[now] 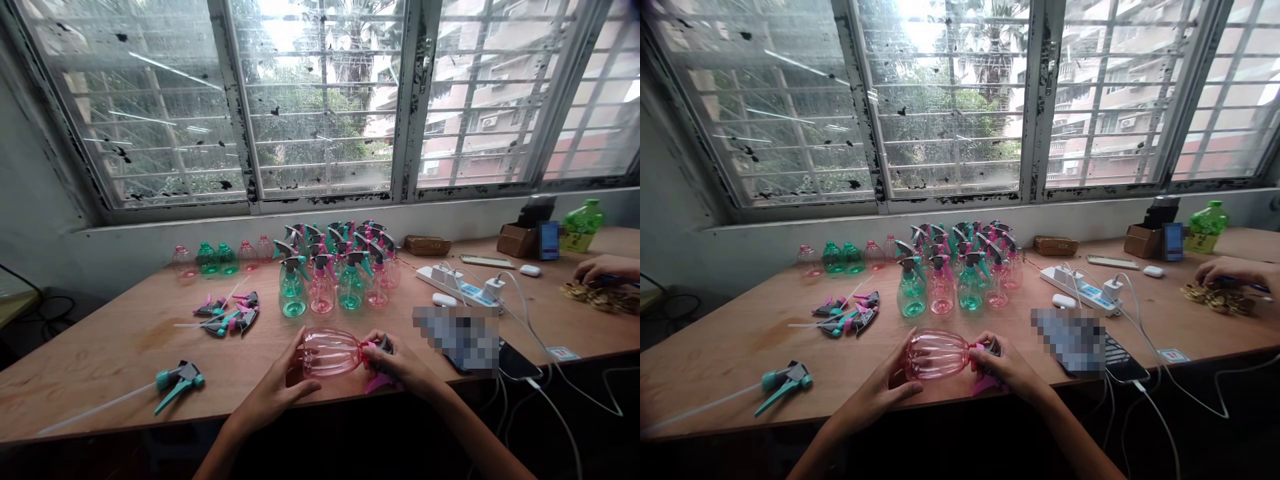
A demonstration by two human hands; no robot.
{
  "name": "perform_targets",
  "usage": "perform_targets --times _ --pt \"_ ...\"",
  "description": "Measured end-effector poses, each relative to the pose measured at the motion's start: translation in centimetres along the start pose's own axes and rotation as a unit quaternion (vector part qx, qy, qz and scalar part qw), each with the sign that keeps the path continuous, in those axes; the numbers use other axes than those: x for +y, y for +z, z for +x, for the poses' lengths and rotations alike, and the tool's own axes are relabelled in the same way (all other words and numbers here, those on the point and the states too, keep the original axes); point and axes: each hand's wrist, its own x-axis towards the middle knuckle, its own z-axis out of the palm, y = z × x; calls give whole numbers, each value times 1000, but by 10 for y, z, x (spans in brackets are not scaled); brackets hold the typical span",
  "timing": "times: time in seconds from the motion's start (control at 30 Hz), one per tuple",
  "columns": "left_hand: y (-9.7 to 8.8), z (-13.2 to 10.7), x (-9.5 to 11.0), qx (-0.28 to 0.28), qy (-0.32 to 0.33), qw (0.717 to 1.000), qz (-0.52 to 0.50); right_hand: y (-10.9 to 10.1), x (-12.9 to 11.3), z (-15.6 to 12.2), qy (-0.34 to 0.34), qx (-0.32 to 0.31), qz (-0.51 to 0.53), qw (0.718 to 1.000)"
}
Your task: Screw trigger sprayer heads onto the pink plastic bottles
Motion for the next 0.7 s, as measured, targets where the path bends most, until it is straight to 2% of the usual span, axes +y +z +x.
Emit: perform_targets --times 0.23,0.5,0.7 --pt "-2 1 -3 -5 25 999 24 -1 1 0 -2 -3 -7 1000" --pt "3 -1 3 28 4 998 -55 0 -2 0 3 -7 -19 1000" --pt "1 -1 0 28 2 999 -33 -1 -1 0 1 -3 -14 1000"
